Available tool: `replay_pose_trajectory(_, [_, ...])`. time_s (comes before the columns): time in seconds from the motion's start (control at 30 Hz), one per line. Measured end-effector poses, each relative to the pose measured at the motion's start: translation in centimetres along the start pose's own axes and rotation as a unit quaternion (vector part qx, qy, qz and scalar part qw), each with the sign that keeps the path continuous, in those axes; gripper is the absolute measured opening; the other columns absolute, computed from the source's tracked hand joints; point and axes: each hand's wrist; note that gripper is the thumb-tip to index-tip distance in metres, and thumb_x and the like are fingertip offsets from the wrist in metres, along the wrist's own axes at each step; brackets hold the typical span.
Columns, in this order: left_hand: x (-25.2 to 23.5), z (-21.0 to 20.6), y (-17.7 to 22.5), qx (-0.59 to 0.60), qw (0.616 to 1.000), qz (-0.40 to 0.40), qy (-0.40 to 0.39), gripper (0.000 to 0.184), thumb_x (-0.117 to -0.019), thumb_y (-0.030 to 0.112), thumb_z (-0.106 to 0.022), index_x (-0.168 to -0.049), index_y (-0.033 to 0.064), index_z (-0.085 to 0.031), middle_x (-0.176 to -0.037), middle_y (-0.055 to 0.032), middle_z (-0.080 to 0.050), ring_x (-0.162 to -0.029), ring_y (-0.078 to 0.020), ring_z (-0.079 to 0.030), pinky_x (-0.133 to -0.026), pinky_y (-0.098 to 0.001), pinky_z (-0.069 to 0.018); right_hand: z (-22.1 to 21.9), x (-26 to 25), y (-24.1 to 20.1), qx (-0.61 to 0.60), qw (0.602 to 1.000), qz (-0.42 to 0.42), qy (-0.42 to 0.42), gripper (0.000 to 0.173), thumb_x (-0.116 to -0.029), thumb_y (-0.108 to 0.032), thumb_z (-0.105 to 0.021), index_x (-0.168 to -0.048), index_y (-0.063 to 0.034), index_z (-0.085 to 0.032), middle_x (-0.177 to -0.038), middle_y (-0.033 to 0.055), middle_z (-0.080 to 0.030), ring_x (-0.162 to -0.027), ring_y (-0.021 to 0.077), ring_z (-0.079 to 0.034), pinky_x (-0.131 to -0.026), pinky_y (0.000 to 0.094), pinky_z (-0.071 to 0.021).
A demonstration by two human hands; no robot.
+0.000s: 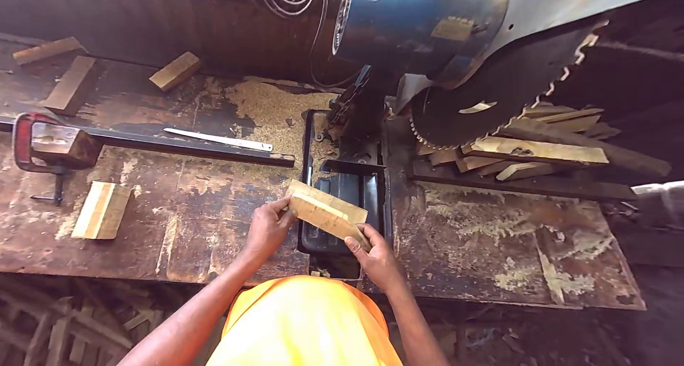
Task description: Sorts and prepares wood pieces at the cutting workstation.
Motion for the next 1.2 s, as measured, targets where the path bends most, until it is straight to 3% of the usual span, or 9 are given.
replay_pose_trajectory(0.17, [1.3, -0.4, -1.5, -0.078, 0.990, -0.095, 0.067, 0.026, -0.0932, 0.014, -0.077, -0.119, 0.0181, -0.077, -0.106, 0.0005, -0.077, -0.072, -0.0104, -0.071, -0.069, -0.0354, -0.0628, -0.2, 0.7, 1.3, 0.006, 1.000, -0.015, -0.005, 0.037, -0.0964, -0.048, -0.068, -0.122, -0.0218, -0.070, -0.099, -0.0029, -0.073, -0.086, 0.0109, -0.070, -0.078, 0.0388, -0.0610])
replay_pose_trajectory(0.4, [-0.7, 0.9, -1.8, -0.105, 0.988, -0.101, 0.052, 0.008, -0.0883, 0.021, -0.083, -0.092, 0.0161, -0.078, -0.085, 0.0053, -0.073, -0.066, -0.0049, -0.067, -0.062, -0.0283, -0.0613, 0.3, 0.2, 1.1, -0.034, 0.999, -0.007, 0.016, 0.035, -0.0986, -0.047, -0.065, -0.120, -0.0192, -0.072, -0.093, -0.0009, -0.072, -0.076, 0.0125, -0.067, -0.069, 0.0354, -0.0584])
replay_pose_trajectory(0.47, [-2.0, 1.7, -1.5, -0.119, 0.990, -0.075, 0.030, 0.013, -0.0905, 0.023, -0.081, -0.099, 0.0145, -0.076, -0.092, 0.0020, -0.074, -0.075, -0.0094, -0.070, -0.070, -0.0341, -0.0615, 1.1, -0.4, 0.5, -0.051, 0.998, -0.007, 0.041, 0.031, -0.1011, -0.036, -0.063, -0.121, -0.0138, -0.071, -0.093, 0.0026, -0.072, -0.074, 0.0147, -0.067, -0.066, 0.0357, -0.0584])
replay_pose_trajectory(0.57, [-4.8, 1.9, -1.9, -0.146, 0.987, -0.061, -0.005, 0.046, -0.0956, 0.031, -0.074, -0.134, 0.0092, -0.063, -0.124, -0.0112, -0.067, -0.103, -0.0240, -0.069, -0.091, -0.0464, -0.0589, 2.8, -1.8, -0.6, -0.058, 0.995, -0.017, 0.082, 0.029, -0.1054, -0.027, -0.057, -0.125, -0.0076, -0.066, -0.094, 0.0057, -0.070, -0.076, 0.0152, -0.066, -0.070, 0.0351, -0.0584])
replay_pose_trajectory(0.67, [-7.5, 1.1, -1.8, -0.176, 0.982, -0.034, -0.053, 0.062, -0.0979, 0.040, -0.069, -0.147, 0.0069, -0.051, -0.132, -0.0174, -0.063, -0.112, -0.0308, -0.066, -0.097, -0.0514, -0.0553, 3.8, -4.4, -0.5, -0.050, 0.992, 0.014, 0.119, 0.029, -0.1043, -0.024, -0.055, -0.123, -0.0051, -0.067, -0.095, 0.0047, -0.071, -0.082, 0.0118, -0.066, -0.077, 0.0321, -0.0571])
replay_pose_trajectory(0.77, [-8.6, 0.5, -1.4, -0.191, 0.978, -0.035, -0.075, 0.057, -0.0926, 0.027, -0.078, -0.143, 0.0069, -0.058, -0.125, -0.0185, -0.065, -0.109, -0.0310, -0.066, -0.098, -0.0512, -0.0545, 4.9, -6.8, -0.1, -0.017, 0.996, 0.018, 0.087, 0.031, -0.1050, -0.025, -0.056, -0.126, -0.0050, -0.066, -0.107, 0.0086, -0.071, -0.098, 0.0148, -0.068, -0.090, 0.0389, -0.0563])
replay_pose_trajectory(0.87, [-8.2, 1.0, -2.7, -0.147, 0.981, -0.119, -0.045, 0.049, -0.0880, 0.015, -0.081, -0.133, 0.0091, -0.064, -0.111, -0.0134, -0.066, -0.098, -0.0231, -0.067, -0.090, -0.0413, -0.0581, 5.3, -8.9, 1.4, 0.049, 0.998, 0.025, 0.040, 0.036, -0.1023, -0.030, -0.060, -0.130, -0.0080, -0.067, -0.125, 0.0119, -0.067, -0.118, 0.0249, -0.061, -0.102, 0.0501, -0.0489])
replay_pose_trajectory(1.0, [-6.5, 1.0, -4.9, -0.092, 0.976, -0.199, -0.004, 0.043, -0.0835, 0.005, -0.083, -0.122, 0.0028, -0.064, -0.111, -0.0133, -0.065, -0.095, -0.0201, -0.067, -0.088, -0.0362, -0.0595, 4.8, -10.0, 3.1, 0.165, 0.983, 0.073, -0.016, 0.032, -0.0942, -0.016, -0.068, -0.126, -0.0121, -0.073, -0.135, 0.0148, -0.060, -0.130, 0.0393, -0.050, -0.107, 0.0617, -0.0413])
replay_pose_trajectory(1.2, [-5.0, -0.5, -6.5, -0.064, 0.973, -0.215, 0.048, 0.036, -0.0836, 0.012, -0.085, -0.111, 0.0008, -0.065, -0.121, -0.0142, -0.068, -0.104, -0.0205, -0.069, -0.093, -0.0382, -0.0583, 4.2, -9.7, 2.4, 0.136, 0.987, 0.081, -0.038, 0.036, -0.0990, -0.028, -0.062, -0.132, -0.0140, -0.070, -0.136, 0.0096, -0.063, -0.131, 0.0283, -0.055, -0.110, 0.0543, -0.0440])
Point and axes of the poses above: each hand's wrist, its own x-axis away from the middle knuckle, its own z-axis out of the back of the hand, y = z × x
